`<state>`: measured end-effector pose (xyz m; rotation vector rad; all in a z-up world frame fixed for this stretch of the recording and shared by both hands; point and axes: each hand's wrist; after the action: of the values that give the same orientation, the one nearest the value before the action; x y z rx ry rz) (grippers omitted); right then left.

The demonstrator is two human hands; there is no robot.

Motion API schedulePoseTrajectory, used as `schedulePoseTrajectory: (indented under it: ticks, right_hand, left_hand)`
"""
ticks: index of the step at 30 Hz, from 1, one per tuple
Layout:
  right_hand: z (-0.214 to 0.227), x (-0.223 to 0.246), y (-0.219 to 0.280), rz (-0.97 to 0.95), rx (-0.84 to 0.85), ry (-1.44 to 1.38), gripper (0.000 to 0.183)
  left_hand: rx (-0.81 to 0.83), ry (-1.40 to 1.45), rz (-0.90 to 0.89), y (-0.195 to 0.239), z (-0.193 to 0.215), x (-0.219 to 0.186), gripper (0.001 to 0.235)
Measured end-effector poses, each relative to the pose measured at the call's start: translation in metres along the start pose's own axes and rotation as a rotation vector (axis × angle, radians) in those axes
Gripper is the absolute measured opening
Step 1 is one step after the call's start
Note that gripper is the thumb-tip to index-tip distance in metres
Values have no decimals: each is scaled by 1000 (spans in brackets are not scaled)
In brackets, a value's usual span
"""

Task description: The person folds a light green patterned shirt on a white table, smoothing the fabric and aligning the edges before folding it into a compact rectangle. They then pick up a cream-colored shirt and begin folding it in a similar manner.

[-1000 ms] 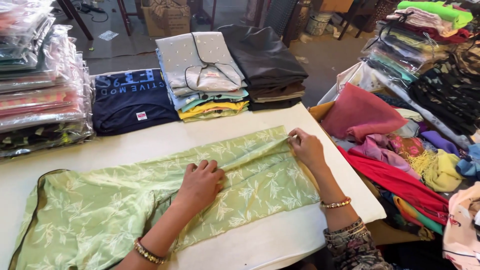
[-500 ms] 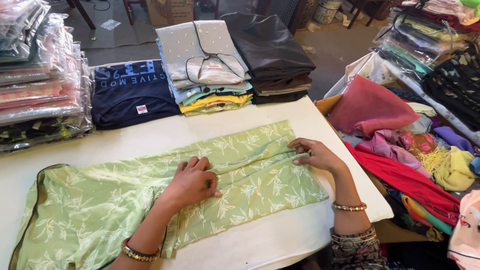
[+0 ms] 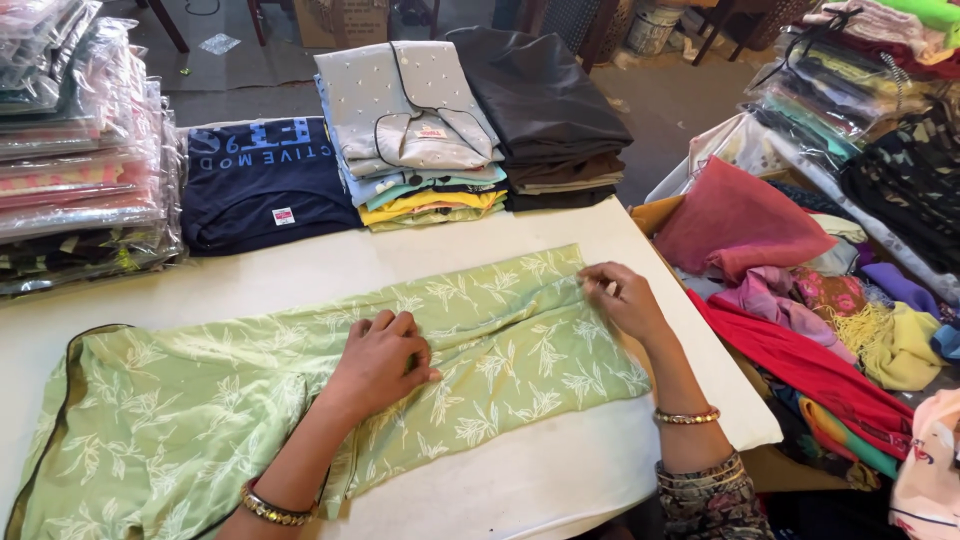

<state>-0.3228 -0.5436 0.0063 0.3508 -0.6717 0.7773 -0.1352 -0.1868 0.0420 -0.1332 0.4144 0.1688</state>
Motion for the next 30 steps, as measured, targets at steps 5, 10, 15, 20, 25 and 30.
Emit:
schedulePoseTrajectory:
  ticks: [5,10,15,20,25,30]
  right_hand:
    - [-11,31,14,199,-219,213,25]
    - [-9,28,4,258,-382,492,3]
    - [21,32,24,573,-539,172,5]
    - [27,9,21,303,-142,188,13]
    - [0,42,35,292,-214,84,29]
    - [-53,22,13,187,190,600,64]
  left_hand:
    - [-97,-82,-37,-3,-17,10,18]
    - [-312,-83,-146,-2,-26,15,42]
    - [-199,57,-98,1,-11,8,39]
    - [-47,59,-105,2,-8,3,26]
    - [-15,52,-92,-1,-9,2,31]
    - [31,70,-128,8,-12,14,44]
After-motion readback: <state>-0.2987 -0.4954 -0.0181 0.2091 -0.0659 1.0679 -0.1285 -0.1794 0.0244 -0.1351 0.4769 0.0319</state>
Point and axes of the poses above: each hand's wrist, its own y-axis away from the middle knuckle, its own z-axis out of the back of the hand, x = y × z, and after that the axes turned 15 degrees about -z, right-handed
